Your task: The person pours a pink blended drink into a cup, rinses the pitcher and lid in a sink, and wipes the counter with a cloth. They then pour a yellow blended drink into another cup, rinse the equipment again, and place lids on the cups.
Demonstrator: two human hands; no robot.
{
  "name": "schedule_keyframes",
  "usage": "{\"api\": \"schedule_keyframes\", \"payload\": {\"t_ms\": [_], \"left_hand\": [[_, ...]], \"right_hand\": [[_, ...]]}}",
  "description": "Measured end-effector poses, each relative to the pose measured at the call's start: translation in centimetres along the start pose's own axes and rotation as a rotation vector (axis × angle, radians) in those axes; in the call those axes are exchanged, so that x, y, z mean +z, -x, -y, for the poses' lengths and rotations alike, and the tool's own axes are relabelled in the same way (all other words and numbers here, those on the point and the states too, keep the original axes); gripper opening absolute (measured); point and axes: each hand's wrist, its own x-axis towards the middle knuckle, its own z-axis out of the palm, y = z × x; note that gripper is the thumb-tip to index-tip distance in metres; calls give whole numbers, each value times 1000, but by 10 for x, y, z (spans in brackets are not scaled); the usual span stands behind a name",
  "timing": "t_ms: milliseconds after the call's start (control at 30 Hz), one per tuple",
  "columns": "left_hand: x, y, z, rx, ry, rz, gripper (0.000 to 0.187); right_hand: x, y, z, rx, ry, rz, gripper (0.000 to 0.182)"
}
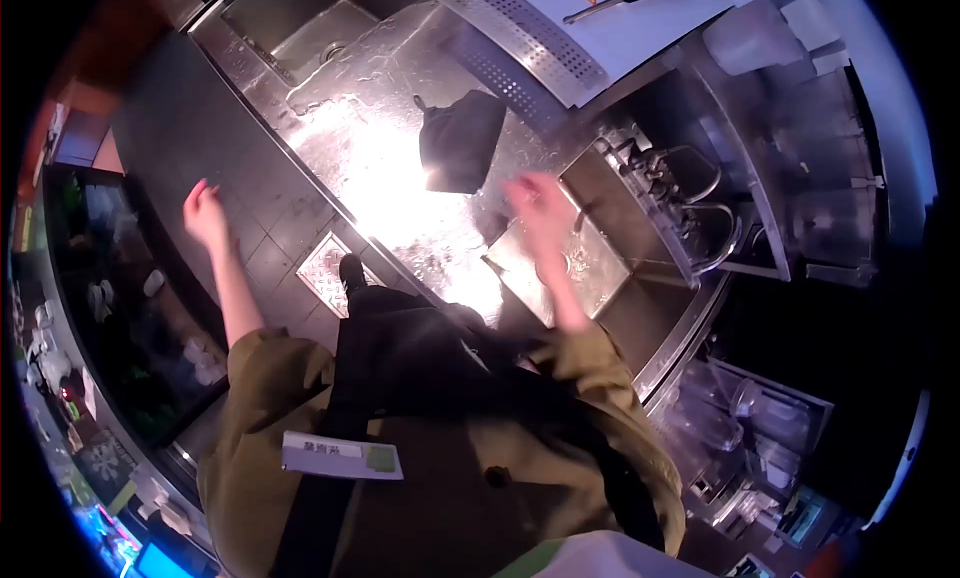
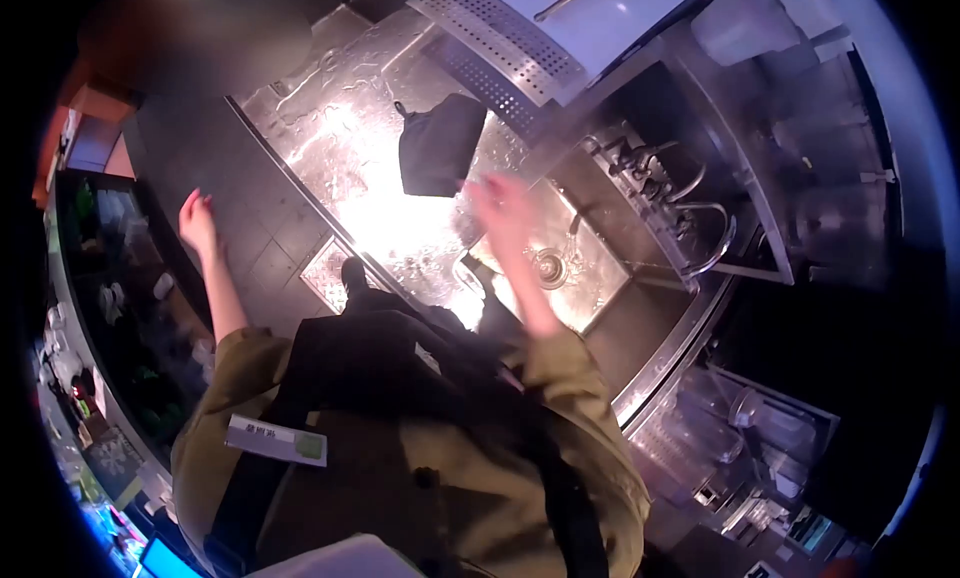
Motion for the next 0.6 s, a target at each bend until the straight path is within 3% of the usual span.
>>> {"api": "schedule_keyframes", "payload": {"t_ms": [67,100,200,233,267,333,367,400,433,500,533,567,600], "left_hand": [[54,20,-45,-222,216,230,19],[74,25,-67,-272,285,338,20],[96,-19,-85,-129,354,464,21],[95,-34,-93,-148,367,479,21],[94,-63,-78,-217,422,514,23],[91,-111,-57,-333,424,536,24],[90,-138,-40,-352,439,528,24],[90,-166,-21,-377,455,520,23],[86,-200,-1,-404,477,547,23],[74,-243,20,-447,481,534,23],[73,-259,18,-447,477,502,23],[71,-276,24,-423,458,511,22],[70,-292,30,-397,438,516,22]], "right_hand": [[95,-8,-33,-381,415,131,31],[113,-9,-54,-233,298,90,29],[133,-16,-73,161,-189,-131,23],[112,-20,-83,95,-95,-164,18],[96,-18,-79,298,-330,-202,12],[57,-17,-59,385,-674,-172,11],[35,-18,-86,344,-1046,-99,11],[45,-30,-24,348,-1018,-350,16],[33,-35,-36,493,-1045,-444,24],[18,-44,-99,666,-658,-631,32],[24,-47,-114,607,0,-696,40],[44,-44,-112,425,136,-699,49],[57,-36,-132,438,229,-517,58]]}}
